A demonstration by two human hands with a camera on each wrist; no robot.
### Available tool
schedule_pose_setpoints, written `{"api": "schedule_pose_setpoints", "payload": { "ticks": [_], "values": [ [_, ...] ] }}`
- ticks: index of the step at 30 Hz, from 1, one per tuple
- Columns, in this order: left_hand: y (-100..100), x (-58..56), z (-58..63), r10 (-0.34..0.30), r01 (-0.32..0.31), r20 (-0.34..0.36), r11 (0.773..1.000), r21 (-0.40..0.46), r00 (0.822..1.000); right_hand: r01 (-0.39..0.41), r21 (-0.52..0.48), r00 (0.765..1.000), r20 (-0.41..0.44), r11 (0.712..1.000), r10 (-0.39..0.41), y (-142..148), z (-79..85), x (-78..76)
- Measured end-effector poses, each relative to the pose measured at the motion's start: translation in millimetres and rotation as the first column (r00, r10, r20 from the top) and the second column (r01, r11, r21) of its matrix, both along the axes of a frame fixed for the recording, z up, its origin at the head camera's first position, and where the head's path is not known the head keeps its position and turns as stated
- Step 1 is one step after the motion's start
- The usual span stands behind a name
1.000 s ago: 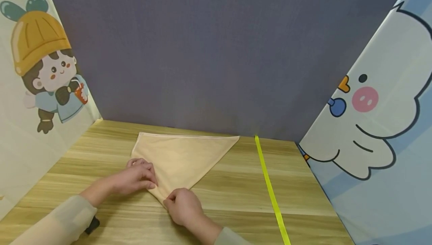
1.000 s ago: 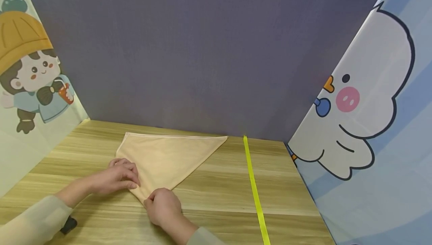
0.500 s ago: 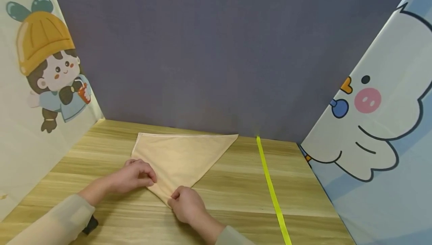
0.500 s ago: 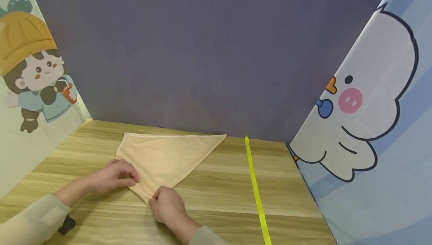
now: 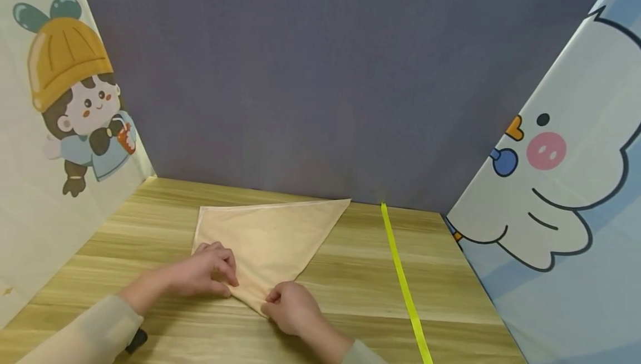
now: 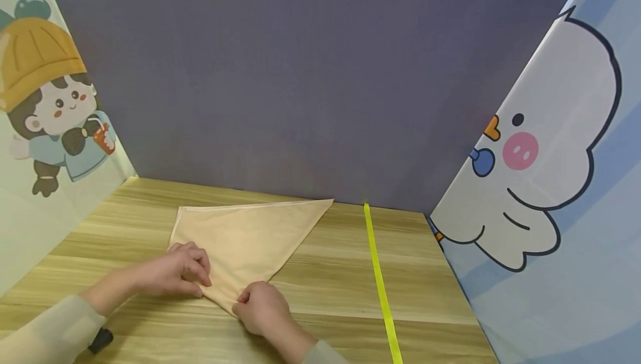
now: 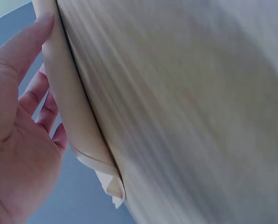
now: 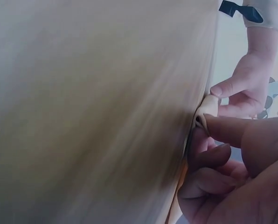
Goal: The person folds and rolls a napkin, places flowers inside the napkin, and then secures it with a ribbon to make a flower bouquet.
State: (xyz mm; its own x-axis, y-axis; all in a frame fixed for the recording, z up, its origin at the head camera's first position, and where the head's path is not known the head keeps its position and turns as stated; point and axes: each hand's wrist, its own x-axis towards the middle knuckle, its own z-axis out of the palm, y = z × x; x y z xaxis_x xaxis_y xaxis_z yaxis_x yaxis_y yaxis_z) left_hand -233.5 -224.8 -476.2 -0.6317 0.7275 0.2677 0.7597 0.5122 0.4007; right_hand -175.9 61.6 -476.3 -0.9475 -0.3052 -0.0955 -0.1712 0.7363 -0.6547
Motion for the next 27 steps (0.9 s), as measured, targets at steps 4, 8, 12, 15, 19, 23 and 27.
{"api": "schedule_pose_setpoints", "payload": {
  "ticks": [4, 8, 12, 15, 19, 23, 27],
  "values": [
    [6, 3.6, -1.9, -0.015, 0.014, 0.013, 1.000, 0.010, 1.000, -0.019, 0.007, 1.000, -0.005, 1.000, 0.019, 9, -1.5, -0.3],
    [12, 6.4, -2.1, -0.005, 0.004, 0.059, 1.000, 0.004, 0.998, -0.030, 0.006, 1.000, -0.008, 1.000, 0.030, 17, -0.5, 0.1],
    [14, 7.6, -1.9, 0.005, -0.006, 0.085, 1.000, 0.004, 0.996, -0.042, -0.017, 0.999, -0.001, 0.999, 0.041, 20, 1.0, 1.5],
    [15, 8.1, -1.6, 0.006, -0.007, 0.094, 1.000, 0.002, 0.996, -0.069, -0.037, 0.998, -0.008, 0.997, 0.068, 20, 2.3, 2.7],
    [17, 8.3, -0.4, 0.000, 0.000, 0.114, 1.000, -0.002, 0.993, -0.128, -0.034, 0.991, -0.045, 0.991, 0.126, 18, 4.1, 3.6],
    [19, 8.1, 1.4, -0.011, 0.012, 0.120, 1.000, -0.007, 0.993, -0.147, -0.024, 0.988, -0.054, 0.989, 0.146, 18, 5.3, 3.8],
    [21, 7.8, 1.7, -0.003, 0.005, 0.117, 1.000, -0.018, 0.993, -0.138, -0.028, 0.990, -0.041, 0.990, 0.137, 18, 6.1, 4.0]
  ]
}}
